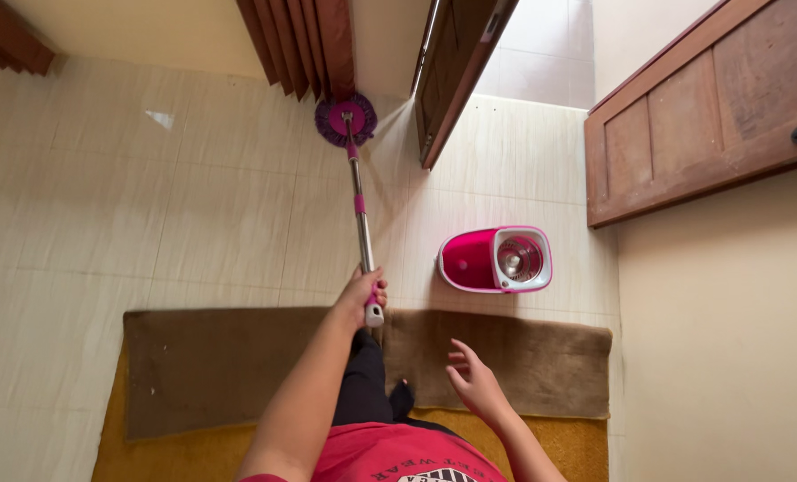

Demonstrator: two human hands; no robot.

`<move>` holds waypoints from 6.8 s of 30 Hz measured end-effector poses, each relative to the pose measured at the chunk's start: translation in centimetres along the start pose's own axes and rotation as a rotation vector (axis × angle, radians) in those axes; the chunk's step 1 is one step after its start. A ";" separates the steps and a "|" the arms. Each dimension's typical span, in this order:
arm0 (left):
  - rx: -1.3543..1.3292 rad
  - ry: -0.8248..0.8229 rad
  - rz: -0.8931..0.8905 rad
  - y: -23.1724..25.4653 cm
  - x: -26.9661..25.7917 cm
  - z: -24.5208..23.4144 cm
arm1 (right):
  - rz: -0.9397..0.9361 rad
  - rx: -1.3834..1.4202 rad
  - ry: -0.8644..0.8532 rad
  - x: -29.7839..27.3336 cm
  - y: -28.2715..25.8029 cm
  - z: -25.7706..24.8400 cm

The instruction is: The person mops a tiled floor using a spin mop and a pink bucket, moving a brown mat aside during the process.

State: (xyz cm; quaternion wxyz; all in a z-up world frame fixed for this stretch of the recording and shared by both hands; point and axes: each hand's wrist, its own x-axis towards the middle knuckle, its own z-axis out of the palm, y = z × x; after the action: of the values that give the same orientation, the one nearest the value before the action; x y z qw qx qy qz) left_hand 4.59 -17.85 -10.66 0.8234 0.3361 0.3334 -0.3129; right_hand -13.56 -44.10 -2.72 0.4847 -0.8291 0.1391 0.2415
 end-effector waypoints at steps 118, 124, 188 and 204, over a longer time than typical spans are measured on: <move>0.734 0.147 -0.106 -8.1 -17.7 -24.6 | 0.287 -0.512 0.061 -17.4 -11.6 9.5; 0.652 0.202 -0.041 -6.5 -17.8 -24.3 | 0.120 -0.457 0.145 -5.7 -11.8 9.1; 0.706 0.350 -0.028 -30.5 -26.7 -15.5 | -0.134 -0.686 0.002 -19.1 8.7 -3.8; 1.071 0.166 0.154 -37.0 -22.7 -3.9 | 0.155 -0.474 0.070 -31.4 20.0 -11.4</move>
State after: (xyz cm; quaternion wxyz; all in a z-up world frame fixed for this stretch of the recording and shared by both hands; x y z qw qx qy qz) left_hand -37.28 -29.63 -8.36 0.5285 0.7554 0.1658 -0.3502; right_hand -46.33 -63.97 4.06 0.2514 -0.9144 0.1585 0.2749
